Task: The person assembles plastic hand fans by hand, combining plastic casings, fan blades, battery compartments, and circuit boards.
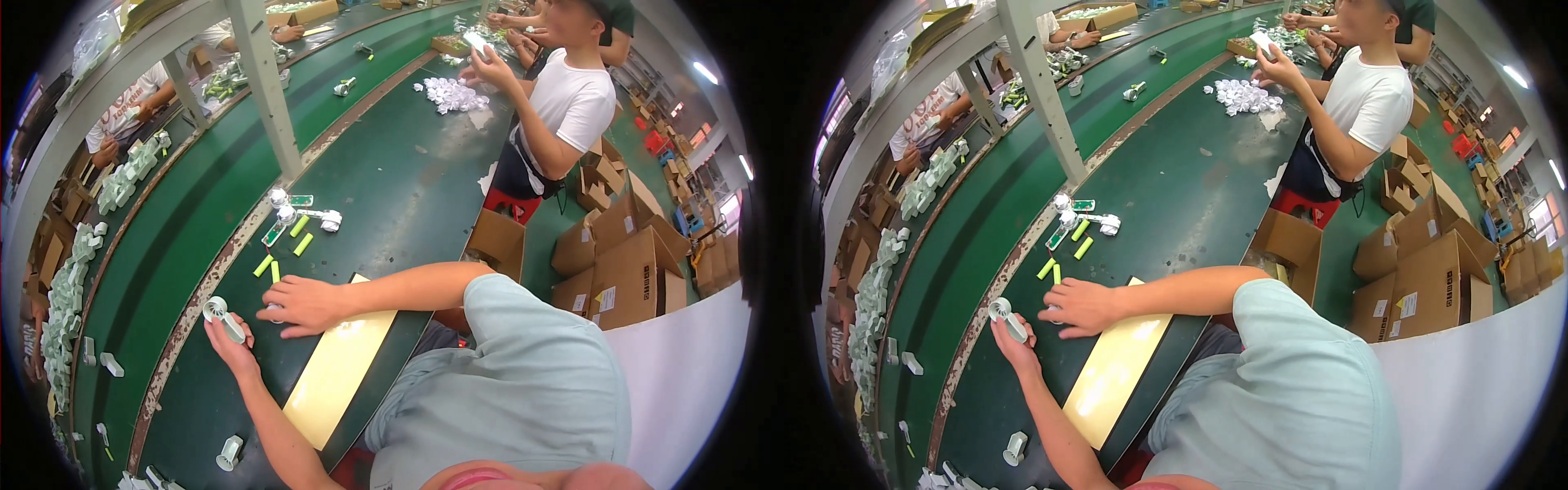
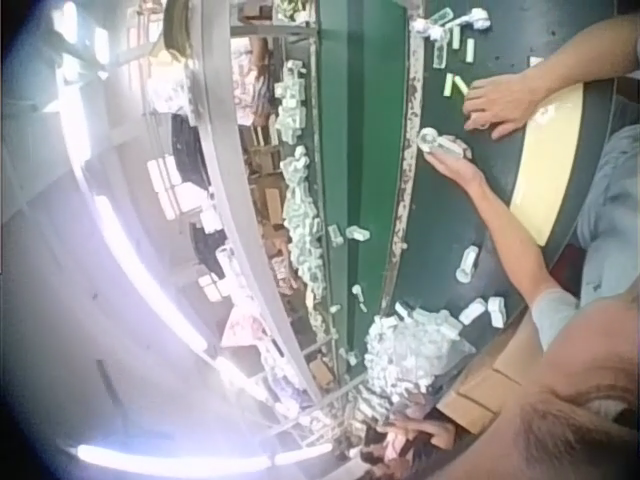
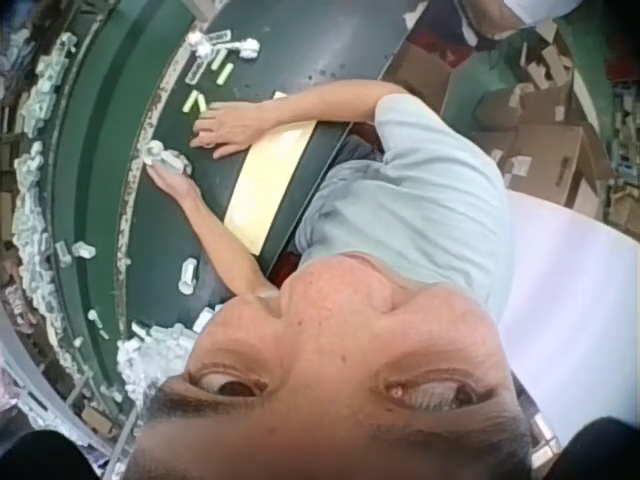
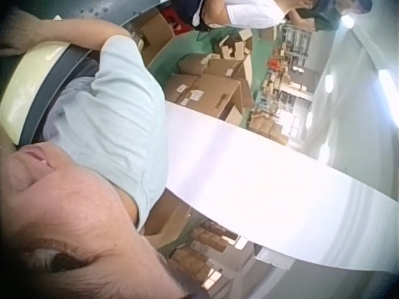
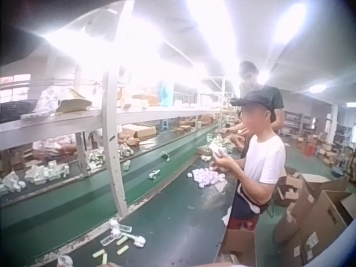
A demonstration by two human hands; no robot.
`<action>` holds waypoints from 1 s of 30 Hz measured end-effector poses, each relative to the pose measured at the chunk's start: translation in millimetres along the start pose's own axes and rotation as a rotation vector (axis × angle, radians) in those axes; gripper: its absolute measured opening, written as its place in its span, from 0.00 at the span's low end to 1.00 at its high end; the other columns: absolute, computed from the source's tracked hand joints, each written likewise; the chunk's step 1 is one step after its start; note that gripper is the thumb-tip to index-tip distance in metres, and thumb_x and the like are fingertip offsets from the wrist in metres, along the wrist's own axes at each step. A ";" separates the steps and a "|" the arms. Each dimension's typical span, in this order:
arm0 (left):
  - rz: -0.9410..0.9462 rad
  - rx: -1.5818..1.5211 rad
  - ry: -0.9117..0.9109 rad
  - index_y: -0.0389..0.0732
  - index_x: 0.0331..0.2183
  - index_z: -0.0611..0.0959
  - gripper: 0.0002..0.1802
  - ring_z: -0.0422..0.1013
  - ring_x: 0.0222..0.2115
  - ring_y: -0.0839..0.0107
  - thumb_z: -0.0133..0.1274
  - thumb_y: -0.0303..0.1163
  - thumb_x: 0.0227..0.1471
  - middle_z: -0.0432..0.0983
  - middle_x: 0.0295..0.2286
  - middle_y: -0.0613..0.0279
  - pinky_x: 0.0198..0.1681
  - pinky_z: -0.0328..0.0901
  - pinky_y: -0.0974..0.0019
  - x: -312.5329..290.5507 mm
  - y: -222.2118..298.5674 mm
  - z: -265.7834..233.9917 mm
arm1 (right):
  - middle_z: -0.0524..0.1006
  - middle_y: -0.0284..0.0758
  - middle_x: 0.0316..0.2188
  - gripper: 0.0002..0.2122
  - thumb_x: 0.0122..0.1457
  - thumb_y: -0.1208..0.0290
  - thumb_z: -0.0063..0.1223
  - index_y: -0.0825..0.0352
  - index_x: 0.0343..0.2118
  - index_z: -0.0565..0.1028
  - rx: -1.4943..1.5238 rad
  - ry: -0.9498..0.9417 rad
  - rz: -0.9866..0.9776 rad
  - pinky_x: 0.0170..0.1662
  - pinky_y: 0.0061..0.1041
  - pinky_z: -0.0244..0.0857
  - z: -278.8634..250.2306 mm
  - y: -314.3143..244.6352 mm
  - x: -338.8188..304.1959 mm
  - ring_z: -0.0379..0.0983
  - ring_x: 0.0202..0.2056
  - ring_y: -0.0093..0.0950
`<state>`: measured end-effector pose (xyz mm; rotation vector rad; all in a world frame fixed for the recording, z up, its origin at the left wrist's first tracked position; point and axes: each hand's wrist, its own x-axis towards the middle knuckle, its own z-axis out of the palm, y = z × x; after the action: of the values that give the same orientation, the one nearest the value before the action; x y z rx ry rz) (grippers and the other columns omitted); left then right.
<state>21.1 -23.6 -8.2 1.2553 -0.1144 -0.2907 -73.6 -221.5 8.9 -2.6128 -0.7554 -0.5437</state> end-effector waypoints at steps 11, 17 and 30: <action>-0.066 -0.045 -0.044 0.45 0.57 0.63 0.21 0.66 0.21 0.79 0.41 0.40 0.67 0.71 0.29 0.66 0.19 0.57 0.75 2.0 -4.2 -9.9 | 0.71 0.37 0.38 0.26 0.57 0.61 0.60 0.66 0.56 0.69 -0.030 -0.037 0.013 0.47 0.31 0.63 -11.5 2.6 20.2 0.71 0.41 0.32; -0.033 0.050 -0.111 0.48 0.66 0.55 0.32 0.69 0.24 0.77 0.44 0.40 0.66 0.72 0.32 0.66 0.23 0.62 0.75 -8.6 13.7 9.6 | 0.74 0.41 0.39 0.21 0.64 0.65 0.55 0.70 0.55 0.67 0.611 0.343 0.106 0.39 0.30 0.70 -44.0 -14.7 58.7 0.74 0.40 0.33; -0.369 -0.498 -0.291 0.50 0.61 0.63 0.31 0.71 0.50 0.63 0.39 0.57 0.64 0.68 0.54 0.64 0.46 0.73 0.56 -16.7 0.3 -4.3 | 0.72 0.37 0.44 0.23 0.57 0.66 0.64 0.67 0.54 0.72 0.681 0.587 0.154 0.43 0.22 0.71 -37.3 -45.0 83.6 0.70 0.45 0.24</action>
<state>6.2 -14.9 -8.0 0.7264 -0.0527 -0.7722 -43.3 -166.9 89.6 -1.7368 -0.4318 -0.7868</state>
